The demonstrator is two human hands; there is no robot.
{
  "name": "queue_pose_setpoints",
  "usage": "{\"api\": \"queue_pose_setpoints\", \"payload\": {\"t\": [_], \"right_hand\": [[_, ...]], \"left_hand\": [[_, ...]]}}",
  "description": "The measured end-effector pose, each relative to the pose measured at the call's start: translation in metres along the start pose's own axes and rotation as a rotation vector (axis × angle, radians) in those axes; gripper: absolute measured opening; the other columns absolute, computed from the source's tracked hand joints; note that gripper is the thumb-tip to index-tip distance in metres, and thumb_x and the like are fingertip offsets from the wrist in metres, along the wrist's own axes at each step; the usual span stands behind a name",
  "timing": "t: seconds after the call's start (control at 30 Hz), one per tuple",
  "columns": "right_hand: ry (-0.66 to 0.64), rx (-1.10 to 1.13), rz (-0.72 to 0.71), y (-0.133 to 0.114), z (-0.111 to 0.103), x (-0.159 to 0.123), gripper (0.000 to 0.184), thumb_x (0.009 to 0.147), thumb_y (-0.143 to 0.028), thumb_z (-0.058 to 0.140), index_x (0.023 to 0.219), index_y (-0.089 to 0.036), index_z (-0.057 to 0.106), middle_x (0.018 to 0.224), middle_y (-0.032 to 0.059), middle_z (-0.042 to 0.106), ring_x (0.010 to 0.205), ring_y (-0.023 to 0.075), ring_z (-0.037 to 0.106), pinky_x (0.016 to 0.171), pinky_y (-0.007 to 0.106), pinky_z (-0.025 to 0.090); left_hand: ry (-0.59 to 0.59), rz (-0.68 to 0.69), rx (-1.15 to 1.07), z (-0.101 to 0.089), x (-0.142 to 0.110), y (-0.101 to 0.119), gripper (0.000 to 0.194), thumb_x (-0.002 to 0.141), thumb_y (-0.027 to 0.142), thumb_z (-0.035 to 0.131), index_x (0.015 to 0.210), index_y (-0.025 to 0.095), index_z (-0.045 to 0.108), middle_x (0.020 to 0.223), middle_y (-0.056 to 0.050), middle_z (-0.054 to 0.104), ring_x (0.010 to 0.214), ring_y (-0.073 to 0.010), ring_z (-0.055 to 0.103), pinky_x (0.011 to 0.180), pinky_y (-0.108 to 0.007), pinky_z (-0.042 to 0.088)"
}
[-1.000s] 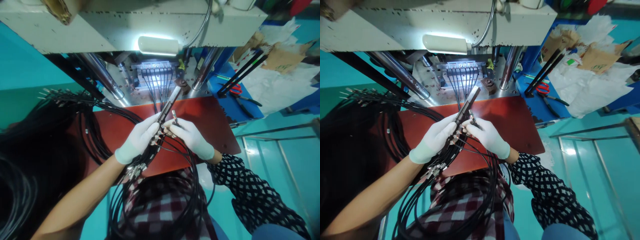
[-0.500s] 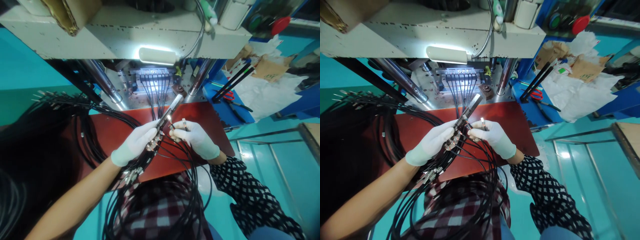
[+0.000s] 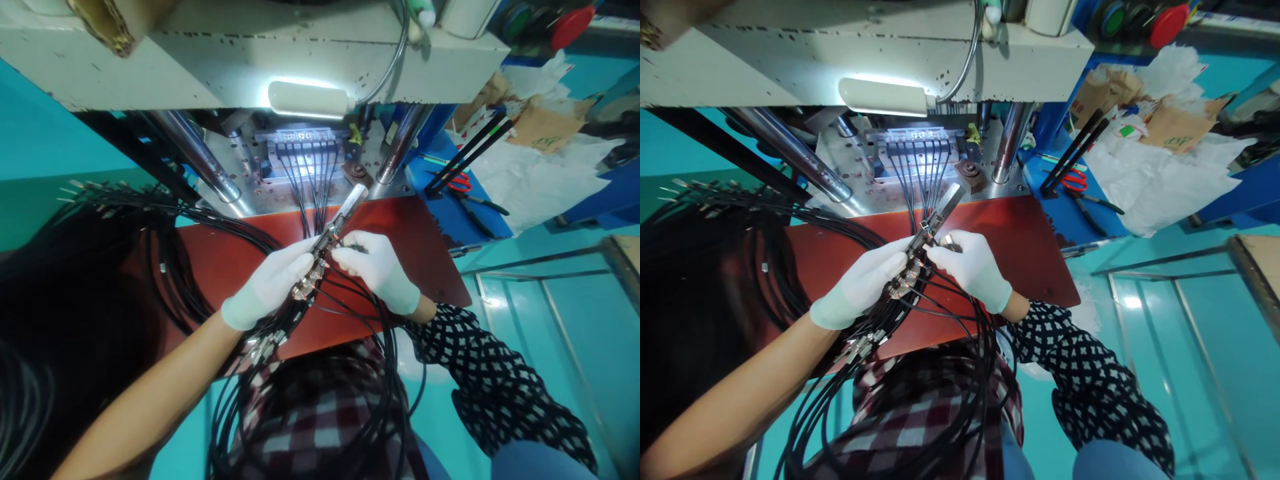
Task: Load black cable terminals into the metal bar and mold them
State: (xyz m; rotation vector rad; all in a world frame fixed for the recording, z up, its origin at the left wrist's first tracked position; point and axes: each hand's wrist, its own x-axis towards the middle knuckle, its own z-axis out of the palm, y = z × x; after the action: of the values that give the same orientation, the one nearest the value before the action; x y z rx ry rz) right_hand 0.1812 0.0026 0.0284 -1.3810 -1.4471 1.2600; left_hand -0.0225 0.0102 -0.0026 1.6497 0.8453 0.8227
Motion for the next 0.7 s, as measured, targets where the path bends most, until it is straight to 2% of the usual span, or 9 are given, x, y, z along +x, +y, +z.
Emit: {"api": "queue_pose_setpoints", "payload": {"t": [0.13,0.27,0.4,0.47,0.57,0.63,0.7], "right_hand": [[-0.007,-0.012,-0.001,0.001,0.001,-0.001,0.026,0.084,-0.027,0.064,0.062,-0.017,0.056,0.056,-0.0044,0.055,0.055,0.0099,0.051,0.055,0.024,0.039],[0.021,-0.134,-0.053,0.004,0.000,-0.005,0.025,0.086,-0.031,0.065,0.066,-0.017,0.060,0.060,-0.0028,0.059,0.059,0.0109,0.053,0.058,0.025,0.040],[0.204,-0.086,-0.101,0.008,-0.007,-0.007,0.018,0.088,-0.034,0.063,0.088,-0.017,0.070,0.072,-0.0008,0.065,0.066,0.0116,0.058,0.064,0.024,0.046],[0.272,0.013,-0.061,0.010,-0.012,-0.006,0.024,0.091,-0.035,0.059,0.101,-0.018,0.071,0.067,-0.0024,0.062,0.058,0.0101,0.056,0.057,0.023,0.045],[0.281,0.027,-0.005,0.011,-0.019,-0.002,0.034,0.093,-0.034,0.055,0.123,-0.019,0.062,0.052,-0.0080,0.055,0.041,0.0087,0.046,0.043,0.021,0.038],[0.289,-0.055,-0.029,0.010,-0.021,0.001,0.031,0.094,-0.034,0.055,0.121,-0.020,0.061,0.045,-0.0100,0.051,0.035,0.0092,0.044,0.041,0.021,0.038],[0.297,-0.182,-0.122,0.008,-0.021,0.002,0.023,0.093,-0.035,0.059,0.109,-0.021,0.066,0.047,-0.0076,0.056,0.040,0.0105,0.053,0.046,0.022,0.043]], "left_hand": [[0.001,0.030,0.141,0.004,-0.002,0.004,0.054,0.100,0.037,0.047,0.149,0.013,0.045,0.151,-0.008,0.050,0.137,-0.0241,0.049,0.120,-0.032,0.034],[-0.008,0.043,0.204,0.010,-0.003,0.008,0.057,0.101,0.036,0.046,0.151,0.012,0.041,0.154,-0.008,0.046,0.142,-0.0215,0.043,0.122,-0.029,0.029],[0.045,0.010,0.169,0.007,-0.002,0.006,0.055,0.100,0.041,0.046,0.148,0.014,0.046,0.149,-0.007,0.052,0.136,-0.0237,0.049,0.120,-0.032,0.034],[0.070,-0.022,0.153,0.002,-0.001,0.003,0.057,0.100,0.044,0.046,0.147,0.013,0.048,0.146,-0.009,0.055,0.132,-0.0264,0.053,0.118,-0.036,0.036],[0.078,-0.043,0.097,-0.004,0.001,0.001,0.056,0.099,0.045,0.046,0.146,0.014,0.050,0.142,-0.009,0.058,0.127,-0.0274,0.056,0.114,-0.038,0.039],[0.067,-0.059,0.060,-0.006,0.001,0.000,0.054,0.100,0.045,0.046,0.145,0.016,0.050,0.138,-0.008,0.061,0.123,-0.0262,0.058,0.111,-0.037,0.042],[0.054,-0.067,0.039,-0.006,0.001,0.001,0.053,0.100,0.044,0.046,0.145,0.016,0.051,0.135,-0.008,0.062,0.121,-0.0257,0.058,0.109,-0.036,0.043]]}}
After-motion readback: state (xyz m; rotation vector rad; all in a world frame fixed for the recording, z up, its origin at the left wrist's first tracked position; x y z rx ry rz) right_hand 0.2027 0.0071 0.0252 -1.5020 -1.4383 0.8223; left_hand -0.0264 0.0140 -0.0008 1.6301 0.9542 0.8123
